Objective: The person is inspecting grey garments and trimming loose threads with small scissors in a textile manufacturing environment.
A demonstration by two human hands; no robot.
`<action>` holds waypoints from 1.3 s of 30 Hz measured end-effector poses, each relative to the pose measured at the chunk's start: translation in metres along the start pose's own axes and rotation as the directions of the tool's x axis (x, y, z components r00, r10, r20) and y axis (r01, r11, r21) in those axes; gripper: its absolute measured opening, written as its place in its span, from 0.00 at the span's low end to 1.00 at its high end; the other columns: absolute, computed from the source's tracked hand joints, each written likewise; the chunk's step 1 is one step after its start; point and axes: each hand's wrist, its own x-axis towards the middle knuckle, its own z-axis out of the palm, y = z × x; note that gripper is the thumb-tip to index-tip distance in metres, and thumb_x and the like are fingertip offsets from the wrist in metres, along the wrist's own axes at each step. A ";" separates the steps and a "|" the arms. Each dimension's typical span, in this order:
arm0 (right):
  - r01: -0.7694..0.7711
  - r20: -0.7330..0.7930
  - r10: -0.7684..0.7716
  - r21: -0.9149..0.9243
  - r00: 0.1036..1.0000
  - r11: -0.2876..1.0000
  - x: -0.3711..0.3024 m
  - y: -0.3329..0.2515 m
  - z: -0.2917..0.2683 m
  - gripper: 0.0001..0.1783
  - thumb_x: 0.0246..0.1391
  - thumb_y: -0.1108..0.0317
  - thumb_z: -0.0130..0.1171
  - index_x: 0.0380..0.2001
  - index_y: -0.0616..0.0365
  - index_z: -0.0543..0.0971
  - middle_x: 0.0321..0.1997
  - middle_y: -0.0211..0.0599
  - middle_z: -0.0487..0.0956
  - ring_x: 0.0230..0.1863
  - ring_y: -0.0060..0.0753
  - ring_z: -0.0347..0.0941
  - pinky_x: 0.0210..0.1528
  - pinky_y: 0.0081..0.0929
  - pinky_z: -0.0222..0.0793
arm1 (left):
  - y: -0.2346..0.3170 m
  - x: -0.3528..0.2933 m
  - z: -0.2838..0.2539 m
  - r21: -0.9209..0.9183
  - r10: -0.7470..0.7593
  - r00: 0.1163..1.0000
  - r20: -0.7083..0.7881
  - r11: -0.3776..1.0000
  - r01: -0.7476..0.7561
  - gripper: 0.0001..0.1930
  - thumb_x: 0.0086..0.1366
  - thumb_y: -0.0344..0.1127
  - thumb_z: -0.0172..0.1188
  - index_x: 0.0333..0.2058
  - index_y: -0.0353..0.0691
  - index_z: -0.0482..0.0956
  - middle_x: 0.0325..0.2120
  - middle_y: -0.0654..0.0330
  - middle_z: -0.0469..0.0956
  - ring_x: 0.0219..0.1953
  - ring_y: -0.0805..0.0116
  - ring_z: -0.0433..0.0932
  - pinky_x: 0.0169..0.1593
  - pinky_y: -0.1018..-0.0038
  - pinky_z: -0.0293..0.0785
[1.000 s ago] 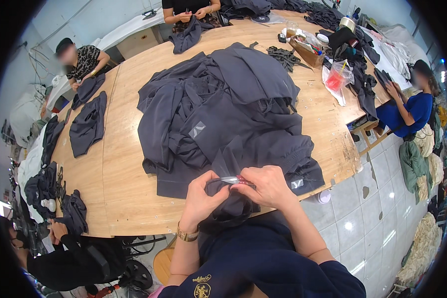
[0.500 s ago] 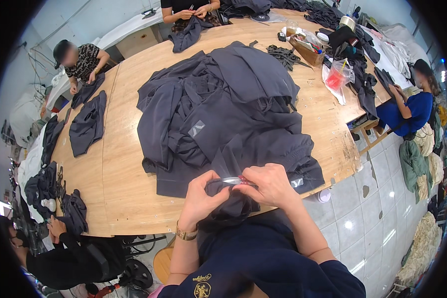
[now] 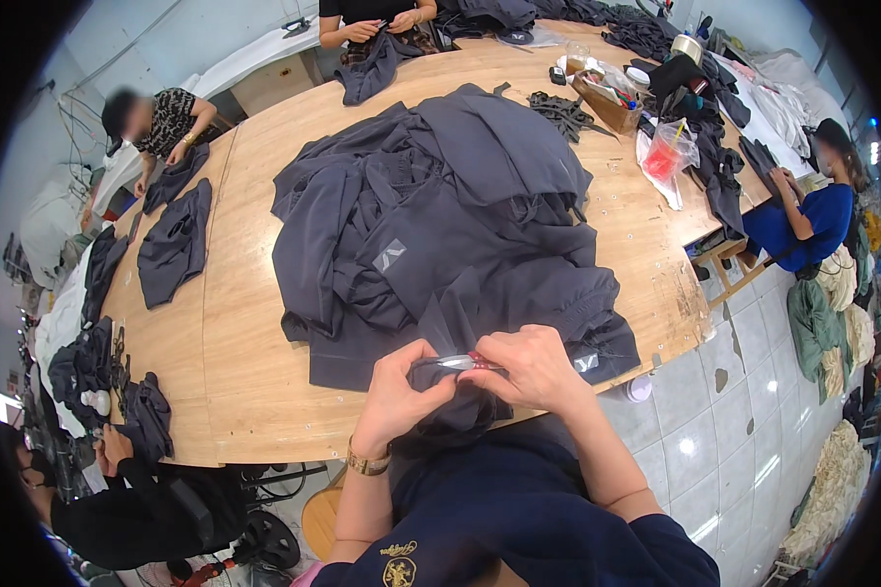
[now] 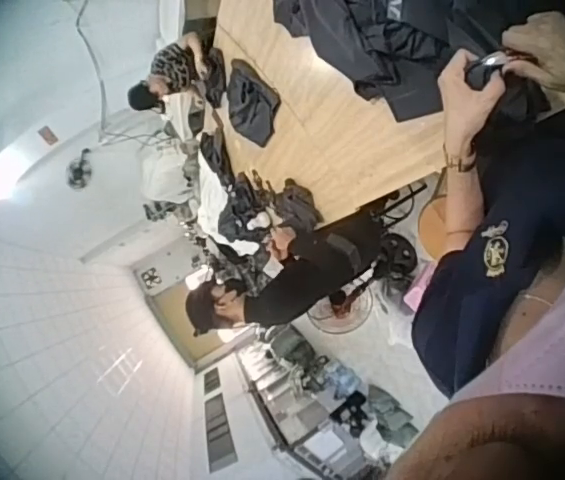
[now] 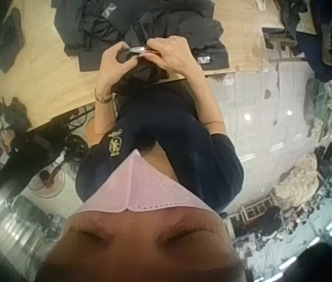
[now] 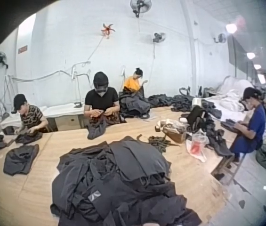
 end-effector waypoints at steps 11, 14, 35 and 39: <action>0.030 -0.036 -0.030 -0.012 0.999 0.999 -0.001 0.001 0.000 0.18 0.48 0.51 0.60 0.20 0.54 0.72 0.17 0.32 0.72 0.17 0.37 0.68 0.22 0.29 0.60 | 0.002 0.000 0.001 0.079 0.067 0.997 -0.040 0.995 -0.063 0.11 0.48 0.33 0.64 0.25 0.33 0.72 0.18 0.61 0.74 0.23 0.80 0.69 0.28 0.79 0.66; -0.011 -0.050 0.013 0.040 0.999 0.999 -0.001 0.002 0.000 0.16 0.46 0.54 0.62 0.20 0.55 0.73 0.17 0.33 0.72 0.18 0.38 0.68 0.23 0.29 0.61 | 0.003 -0.002 0.003 0.061 0.035 0.998 -0.056 0.998 -0.031 0.11 0.48 0.32 0.64 0.25 0.32 0.72 0.18 0.59 0.74 0.23 0.80 0.70 0.28 0.79 0.67; -0.152 -0.046 0.184 0.393 0.982 0.907 0.003 0.006 0.010 0.16 0.51 0.57 0.58 0.24 0.59 0.70 0.20 0.38 0.69 0.23 0.44 0.66 0.26 0.33 0.59 | 0.004 0.003 0.010 0.254 0.180 0.966 -0.183 0.959 -0.130 0.12 0.45 0.31 0.67 0.27 0.36 0.72 0.22 0.56 0.76 0.25 0.60 0.76 0.30 0.72 0.70; -0.119 -0.110 0.191 0.466 0.975 0.877 0.013 0.003 0.025 0.16 0.48 0.62 0.60 0.30 0.61 0.68 0.28 0.37 0.65 0.33 0.41 0.60 0.40 0.33 0.56 | -0.005 0.006 0.012 0.315 0.179 0.971 -0.156 0.941 -0.123 0.12 0.46 0.31 0.67 0.27 0.37 0.73 0.24 0.55 0.77 0.28 0.60 0.77 0.31 0.72 0.72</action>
